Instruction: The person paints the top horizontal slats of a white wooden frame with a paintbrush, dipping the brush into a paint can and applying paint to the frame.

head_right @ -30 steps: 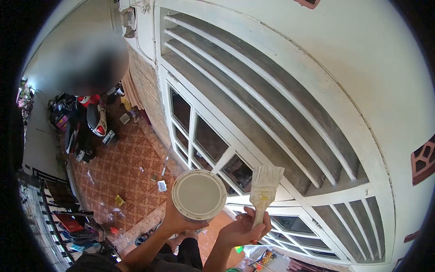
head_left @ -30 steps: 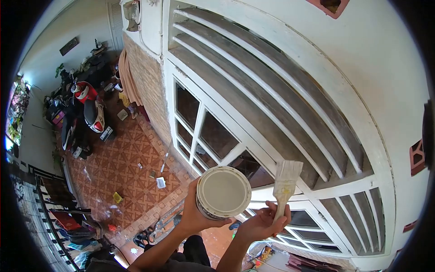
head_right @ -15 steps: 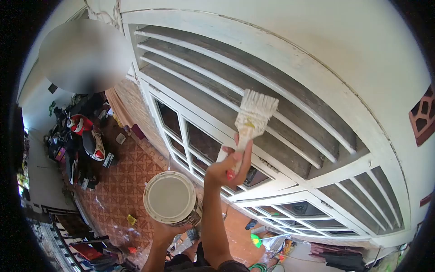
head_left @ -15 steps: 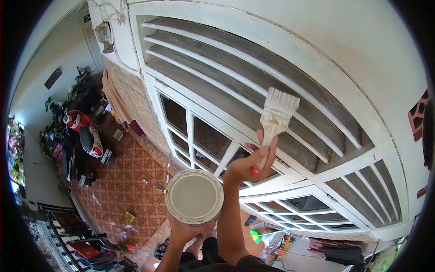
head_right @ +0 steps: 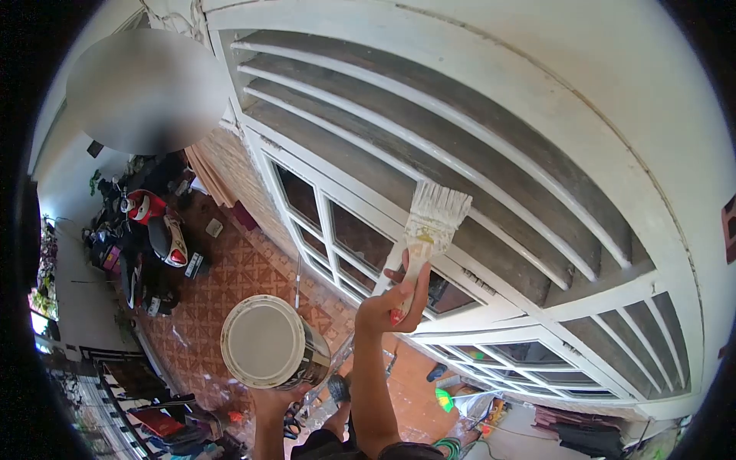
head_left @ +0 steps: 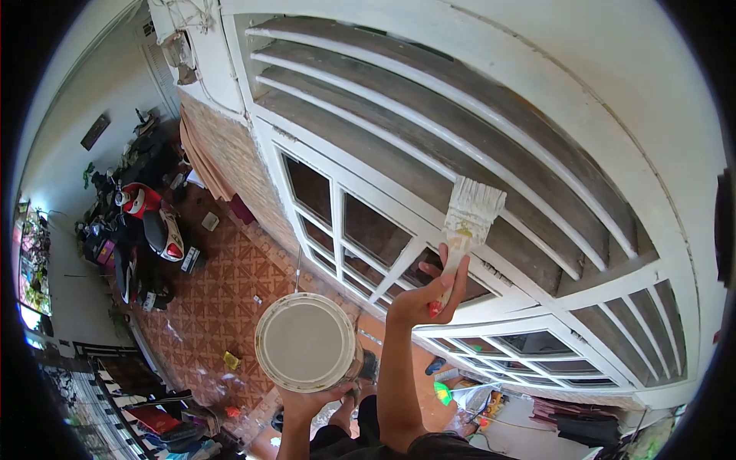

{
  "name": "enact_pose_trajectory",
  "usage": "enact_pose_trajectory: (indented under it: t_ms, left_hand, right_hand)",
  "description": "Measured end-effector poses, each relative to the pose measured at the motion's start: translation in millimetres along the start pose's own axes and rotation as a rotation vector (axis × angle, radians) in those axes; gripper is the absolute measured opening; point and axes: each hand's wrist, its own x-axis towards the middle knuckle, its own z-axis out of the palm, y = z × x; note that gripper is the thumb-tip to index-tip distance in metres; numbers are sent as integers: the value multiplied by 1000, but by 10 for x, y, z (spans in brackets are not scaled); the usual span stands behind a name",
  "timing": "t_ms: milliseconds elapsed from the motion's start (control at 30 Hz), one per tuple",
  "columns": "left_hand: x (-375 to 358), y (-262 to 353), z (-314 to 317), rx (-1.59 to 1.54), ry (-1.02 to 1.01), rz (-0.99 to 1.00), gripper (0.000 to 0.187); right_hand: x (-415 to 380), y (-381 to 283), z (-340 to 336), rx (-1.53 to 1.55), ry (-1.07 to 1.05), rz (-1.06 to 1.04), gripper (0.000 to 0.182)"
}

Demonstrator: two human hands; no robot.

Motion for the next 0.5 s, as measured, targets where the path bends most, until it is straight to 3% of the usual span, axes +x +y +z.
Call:
enact_pose_trajectory:
  t_ms: [233, 400, 500]
  left_hand:
    - [-4, -64, -5, 14, 45, -52, 79]
    - [-50, -29, 29, 90, 63, -81, 111]
    - [-76, -134, -29, 150, 59, -27, 114]
  right_hand:
    - [-44, 160, -90, -40, 29, -1, 42]
    - [125, 94, -67, -35, 59, -29, 43]
    - [210, -44, -11, -26, 33, -32, 43]
